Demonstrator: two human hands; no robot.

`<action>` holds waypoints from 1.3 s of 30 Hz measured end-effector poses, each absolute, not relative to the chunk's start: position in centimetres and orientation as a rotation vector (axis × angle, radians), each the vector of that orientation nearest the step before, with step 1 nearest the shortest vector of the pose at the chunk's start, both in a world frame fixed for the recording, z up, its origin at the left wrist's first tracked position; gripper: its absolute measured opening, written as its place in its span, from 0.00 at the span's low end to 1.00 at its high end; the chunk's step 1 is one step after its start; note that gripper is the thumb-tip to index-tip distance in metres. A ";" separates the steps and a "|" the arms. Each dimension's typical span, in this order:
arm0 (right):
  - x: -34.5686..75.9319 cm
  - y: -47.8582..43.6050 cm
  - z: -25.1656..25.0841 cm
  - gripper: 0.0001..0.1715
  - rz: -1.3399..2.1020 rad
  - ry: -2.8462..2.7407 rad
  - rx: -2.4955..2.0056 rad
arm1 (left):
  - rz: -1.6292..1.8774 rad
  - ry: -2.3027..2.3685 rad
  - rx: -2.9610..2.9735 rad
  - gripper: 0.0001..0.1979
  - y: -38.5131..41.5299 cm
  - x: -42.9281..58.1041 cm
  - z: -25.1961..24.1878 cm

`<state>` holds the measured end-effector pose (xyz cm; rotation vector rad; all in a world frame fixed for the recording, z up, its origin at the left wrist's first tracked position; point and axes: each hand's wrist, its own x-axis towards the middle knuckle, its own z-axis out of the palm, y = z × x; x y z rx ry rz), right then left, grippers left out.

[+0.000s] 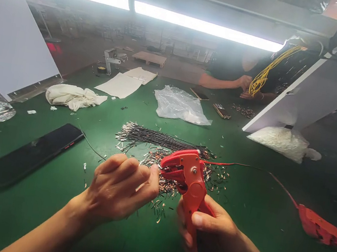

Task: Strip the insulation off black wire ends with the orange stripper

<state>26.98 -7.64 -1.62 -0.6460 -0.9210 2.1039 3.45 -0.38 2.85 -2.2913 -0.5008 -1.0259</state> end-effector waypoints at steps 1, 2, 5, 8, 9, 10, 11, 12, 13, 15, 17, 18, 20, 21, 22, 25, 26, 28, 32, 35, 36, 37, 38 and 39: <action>27.0 -7.7 -1.7 0.18 2.084 -0.933 -0.670 | -1.023 -0.503 -2.286 0.06 -0.4 3.4 2.9; 26.9 -7.8 -1.8 0.19 2.065 -0.943 -0.691 | -1.021 -0.509 -2.280 0.06 -0.4 3.4 3.0; 26.6 -7.9 -1.7 0.21 2.033 -0.990 -0.725 | -1.041 -0.529 -2.259 0.05 -0.5 3.4 2.9; 26.3 -8.1 -1.6 0.22 1.985 -1.017 -0.747 | -1.072 -0.543 -2.250 0.06 -0.5 3.5 2.5; 26.2 -8.1 -1.7 0.22 1.965 -1.019 -0.761 | -1.080 -0.549 -2.246 0.06 -0.5 3.6 2.4; 26.1 -8.2 -1.7 0.22 1.951 -1.019 -0.781 | -1.087 -0.560 -2.241 0.06 -0.5 3.6 2.3; 26.0 -8.3 -1.7 0.23 1.941 -1.019 -0.804 | -1.094 -0.573 -2.236 0.06 -0.5 3.6 2.3; 26.0 -8.4 -1.8 0.23 1.937 -1.017 -0.828 | -1.096 -0.584 -2.234 0.05 -0.5 3.6 2.3; 26.0 -8.5 -1.8 0.24 1.940 -1.019 -0.852 | -1.095 -0.596 -2.232 0.05 -0.6 3.6 2.2; 25.9 -8.6 -1.5 0.26 1.952 -1.027 -0.900 | -1.090 -0.611 -2.232 0.06 -0.6 3.7 2.2; 25.7 -8.7 -0.9 0.29 1.948 -1.030 -0.956 | -1.080 -0.616 -2.235 0.07 -0.5 3.7 2.2; 25.6 -8.8 -0.5 0.29 1.942 -1.026 -0.997 | -1.077 -0.617 -2.235 0.07 -0.5 3.7 2.1; 25.2 -8.9 0.2 0.30 1.914 -1.004 -1.083 | -1.074 -0.621 -2.239 0.07 -0.3 3.7 2.0; 25.0 -8.9 0.5 0.30 1.895 -0.986 -1.124 | -1.072 -0.625 -2.243 0.07 -0.2 3.7 1.9; 24.9 -9.0 0.7 0.30 1.879 -0.970 -1.158 | -1.069 -0.629 -2.253 0.07 -0.1 3.7 1.9; 24.7 -8.8 0.5 0.29 1.875 -0.959 -1.178 | -1.041 -0.667 -2.332 0.06 0.3 3.7 2.0; 24.7 -8.7 0.2 0.29 1.889 -0.960 -1.157 | -1.037 -0.695 -2.374 0.05 0.5 3.8 2.1; 25.0 -8.3 -0.2 0.27 1.915 -0.955 -1.095 | -1.073 -0.766 -2.494 0.03 0.8 3.9 2.2; 25.4 -7.8 -0.6 0.26 1.936 -0.909 -1.056 | -1.302 -0.909 -2.823 0.04 1.1 4.1 2.0; 25.6 -7.9 -0.5 0.26 1.948 -0.905 -1.055 | -1.393 -1.023 -2.923 0.05 1.1 4.1 1.8; 25.6 -7.9 -0.5 0.25 1.953 -0.907 -1.044 | -1.402 -1.032 -2.925 0.05 1.1 4.1 1.8; 25.5 -8.0 -0.5 0.25 1.956 -0.901 -1.029 | -1.403 -1.023 -2.916 0.05 1.0 4.1 1.9; 25.5 -8.1 -0.5 0.24 1.960 -0.889 -1.007 | -1.395 -1.003 -2.900 0.05 1.0 4.1 2.0; 25.5 -8.2 -0.6 0.23 1.964 -0.875 -0.984 | -1.381 -0.982 -2.880 0.05 1.0 4.1 2.2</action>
